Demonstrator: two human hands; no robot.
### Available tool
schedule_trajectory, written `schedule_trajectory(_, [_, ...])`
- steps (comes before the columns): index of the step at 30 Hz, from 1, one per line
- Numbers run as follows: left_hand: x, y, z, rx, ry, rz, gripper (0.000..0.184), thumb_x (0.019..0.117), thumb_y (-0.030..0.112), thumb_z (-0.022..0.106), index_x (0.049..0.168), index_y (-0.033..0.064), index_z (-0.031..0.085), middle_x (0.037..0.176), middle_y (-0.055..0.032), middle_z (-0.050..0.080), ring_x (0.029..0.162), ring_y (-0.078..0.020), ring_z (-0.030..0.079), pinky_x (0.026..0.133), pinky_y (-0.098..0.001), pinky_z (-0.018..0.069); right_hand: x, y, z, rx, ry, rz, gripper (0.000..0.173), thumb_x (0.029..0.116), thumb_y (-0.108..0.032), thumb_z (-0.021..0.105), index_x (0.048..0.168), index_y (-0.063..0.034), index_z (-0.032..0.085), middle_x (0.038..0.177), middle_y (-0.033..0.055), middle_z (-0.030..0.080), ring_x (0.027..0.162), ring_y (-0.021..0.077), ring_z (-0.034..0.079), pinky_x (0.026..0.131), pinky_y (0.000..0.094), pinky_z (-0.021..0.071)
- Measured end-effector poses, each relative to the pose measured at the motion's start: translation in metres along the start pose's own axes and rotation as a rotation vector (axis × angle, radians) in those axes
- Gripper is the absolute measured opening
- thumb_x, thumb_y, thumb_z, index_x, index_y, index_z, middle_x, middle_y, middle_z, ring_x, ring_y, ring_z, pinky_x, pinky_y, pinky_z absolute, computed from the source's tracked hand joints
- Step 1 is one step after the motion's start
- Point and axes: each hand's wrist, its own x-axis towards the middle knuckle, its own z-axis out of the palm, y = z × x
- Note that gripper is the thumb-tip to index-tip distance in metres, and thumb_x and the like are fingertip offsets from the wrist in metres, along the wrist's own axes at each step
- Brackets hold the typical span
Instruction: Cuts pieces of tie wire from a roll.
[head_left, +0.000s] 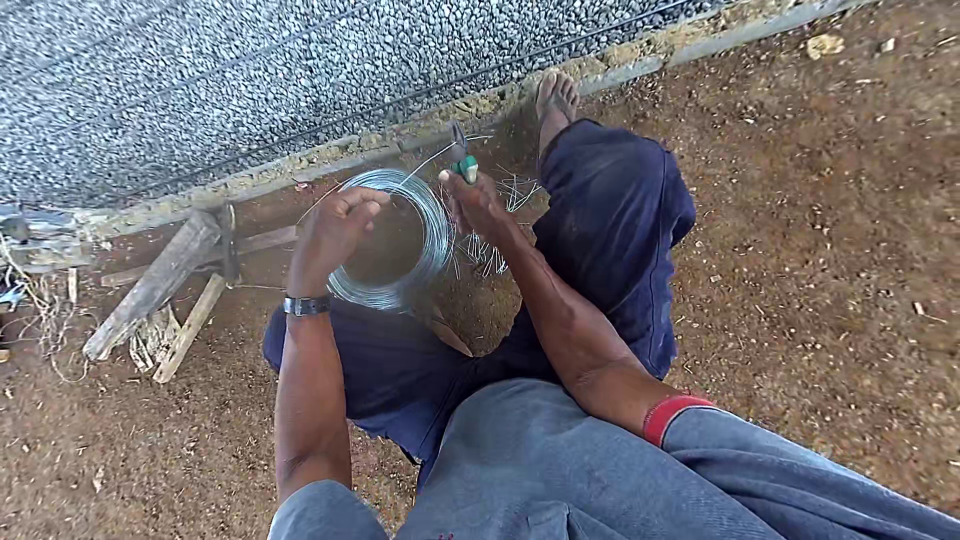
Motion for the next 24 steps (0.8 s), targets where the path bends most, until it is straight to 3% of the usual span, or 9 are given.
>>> schedule_trajectory(3, [0.004,0.008,0.024,-0.099,-0.127,-0.001,0.029,0.1078,0.025,0.049,0.13,0.019,0.068,0.117,-0.0014,0.071,0.084,-0.0152,0.067,0.073,-0.0372,0.0577,0.002,-0.001,-0.005,0.202,-0.071,-0.015,0.051,0.1061,-0.052,0.049,0.1,-0.0025,0.059,0.064,0.0089,0.058,0.049,0.0214,0.058,0.048,0.04,0.0557])
schedule_trajectory(5, [-0.004,0.01,0.041,-0.178,-0.172,-0.019,0.029,0.107,0.022,0.05,0.131,0.0166,0.066,0.108,-0.0057,0.071,0.078,-0.0186,0.067,0.068,-0.0377,0.0578,0.002,-0.004,-0.004,0.317,-0.088,-0.002,0.049,0.1079,-0.05,0.046,0.108,-0.0022,0.059,0.075,0.0109,0.063,0.055,0.0221,0.061,0.053,0.0401,0.0585])
schedule_trajectory(9, [-0.032,0.009,0.057,-0.31,-0.241,-0.098,0.024,0.1045,0.021,0.056,0.127,0.0173,0.065,0.087,-0.0098,0.069,0.054,-0.0193,0.057,0.048,-0.0317,0.0494,0.001,-0.011,-0.003,0.484,-0.072,0.023,0.043,0.1091,-0.042,0.047,0.122,-0.0017,0.056,0.095,0.0157,0.069,0.059,0.0227,0.064,0.052,0.0374,0.0583])
schedule_trajectory(16, [-0.03,0.014,0.058,-0.329,-0.279,-0.111,0.023,0.1034,0.018,0.054,0.123,0.0165,0.065,0.077,-0.0075,0.063,0.051,-0.0141,0.051,0.045,-0.0256,0.0417,0.002,-0.015,-0.002,0.562,-0.045,-0.01,0.039,0.1087,-0.039,0.05,0.114,-0.0005,0.057,0.084,0.0145,0.066,0.055,0.0227,0.063,0.05,0.0382,0.0584])
schedule_trajectory(20, [-0.031,0.019,0.06,-0.369,-0.255,-0.108,0.026,0.1057,0.024,0.054,0.13,0.0198,0.062,0.07,-0.0081,0.059,0.048,-0.0138,0.048,0.044,-0.0249,0.041,0.001,-0.015,-0.001,0.596,-0.05,-0.027,0.039,0.109,-0.039,0.049,0.114,-0.0009,0.056,0.08,0.0141,0.065,0.054,0.0225,0.062,0.05,0.0381,0.0582])
schedule_trajectory(24, [-0.033,0.022,0.059,-0.394,-0.218,-0.073,0.029,0.1058,0.024,0.056,0.134,0.0228,0.061,0.072,-0.0078,0.059,0.046,-0.0135,0.045,0.042,-0.0235,0.0386,0.002,-0.015,0.0,0.614,-0.055,-0.019,0.039,0.109,-0.04,0.048,0.115,-0.0016,0.055,0.08,0.014,0.065,0.055,0.0225,0.063,0.052,0.0386,0.0587])
